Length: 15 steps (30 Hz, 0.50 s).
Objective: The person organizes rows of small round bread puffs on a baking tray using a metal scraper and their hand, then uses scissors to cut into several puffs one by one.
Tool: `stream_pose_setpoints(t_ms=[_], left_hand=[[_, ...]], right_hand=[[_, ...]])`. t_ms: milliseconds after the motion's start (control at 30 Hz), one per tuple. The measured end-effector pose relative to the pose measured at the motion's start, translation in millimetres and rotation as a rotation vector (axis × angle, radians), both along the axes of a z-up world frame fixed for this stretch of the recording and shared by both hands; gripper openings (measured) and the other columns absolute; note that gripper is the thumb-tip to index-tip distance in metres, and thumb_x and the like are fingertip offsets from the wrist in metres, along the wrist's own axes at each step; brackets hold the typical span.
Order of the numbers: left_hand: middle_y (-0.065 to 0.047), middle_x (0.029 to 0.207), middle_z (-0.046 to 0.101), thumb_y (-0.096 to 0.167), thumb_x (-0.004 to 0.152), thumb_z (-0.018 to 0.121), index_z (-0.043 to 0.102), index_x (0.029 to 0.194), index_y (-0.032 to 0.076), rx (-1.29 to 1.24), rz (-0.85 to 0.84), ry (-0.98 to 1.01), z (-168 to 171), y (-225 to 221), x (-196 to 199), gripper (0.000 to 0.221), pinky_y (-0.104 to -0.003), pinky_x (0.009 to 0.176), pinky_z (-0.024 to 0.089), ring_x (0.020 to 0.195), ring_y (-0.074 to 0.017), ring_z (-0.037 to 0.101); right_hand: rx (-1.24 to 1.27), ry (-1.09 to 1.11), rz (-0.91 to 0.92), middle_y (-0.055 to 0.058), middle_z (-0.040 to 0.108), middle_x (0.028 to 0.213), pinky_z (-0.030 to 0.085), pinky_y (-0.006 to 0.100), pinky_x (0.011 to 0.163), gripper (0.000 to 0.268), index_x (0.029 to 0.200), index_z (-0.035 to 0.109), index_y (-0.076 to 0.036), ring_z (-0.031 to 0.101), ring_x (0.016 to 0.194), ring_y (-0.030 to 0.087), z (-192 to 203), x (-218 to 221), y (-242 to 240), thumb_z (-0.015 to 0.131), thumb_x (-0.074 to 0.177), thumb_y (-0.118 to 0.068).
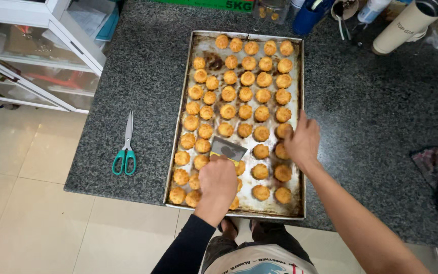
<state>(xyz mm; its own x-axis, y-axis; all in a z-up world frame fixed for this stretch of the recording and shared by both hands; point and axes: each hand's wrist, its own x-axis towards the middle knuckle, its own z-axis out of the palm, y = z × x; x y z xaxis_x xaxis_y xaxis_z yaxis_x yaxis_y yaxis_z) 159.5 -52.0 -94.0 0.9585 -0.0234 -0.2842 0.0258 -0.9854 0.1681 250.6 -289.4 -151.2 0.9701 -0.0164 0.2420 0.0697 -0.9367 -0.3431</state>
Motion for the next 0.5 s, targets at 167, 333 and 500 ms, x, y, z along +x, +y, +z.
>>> stream_pose_setpoints(t_ms=[167, 333, 500], left_hand=[[-0.012, 0.095, 0.074, 0.012, 0.087, 0.064, 0.077, 0.091, 0.007, 0.026, -0.031, 0.038, -18.0, -15.6, 3.8, 0.014, -0.04, 0.063, 0.061, 0.091, -0.0259, 0.074], [-0.01, 0.092, 0.072, 0.016, 0.087, 0.065, 0.077, 0.09, 0.006, 0.162, 0.018, -0.058, -37.6, -34.0, 5.5, 0.016, -0.04, 0.052, 0.06, 0.085, -0.0234, 0.073], [-0.007, 0.087, 0.072, 0.014, 0.086, 0.065, 0.077, 0.089, 0.006, 0.194, 0.035, -0.131, -57.0, -45.4, 22.7, 0.014, -0.037, 0.05, 0.06, 0.086, -0.0215, 0.072]], right_hand=[[0.009, 0.108, -0.091, 0.03, 0.056, 0.113, 0.047, 0.055, 0.093, 0.052, 0.146, 0.05, 0.004, 0.055, 0.106, 0.047, -54.1, 21.8, -30.3, 0.062, 0.099, -0.014], [0.019, 0.061, -0.019, 0.029, 0.054, 0.115, 0.048, 0.052, 0.094, 0.07, 0.147, 0.048, 0.008, 0.054, 0.107, 0.046, -56.2, 20.7, -37.0, 0.061, 0.078, 0.0], [-0.06, 0.145, -0.028, 0.026, 0.054, 0.116, 0.05, 0.051, 0.089, 0.068, 0.141, 0.052, 0.01, 0.054, 0.109, 0.044, -33.4, 21.3, -31.2, 0.062, 0.074, 0.001]])
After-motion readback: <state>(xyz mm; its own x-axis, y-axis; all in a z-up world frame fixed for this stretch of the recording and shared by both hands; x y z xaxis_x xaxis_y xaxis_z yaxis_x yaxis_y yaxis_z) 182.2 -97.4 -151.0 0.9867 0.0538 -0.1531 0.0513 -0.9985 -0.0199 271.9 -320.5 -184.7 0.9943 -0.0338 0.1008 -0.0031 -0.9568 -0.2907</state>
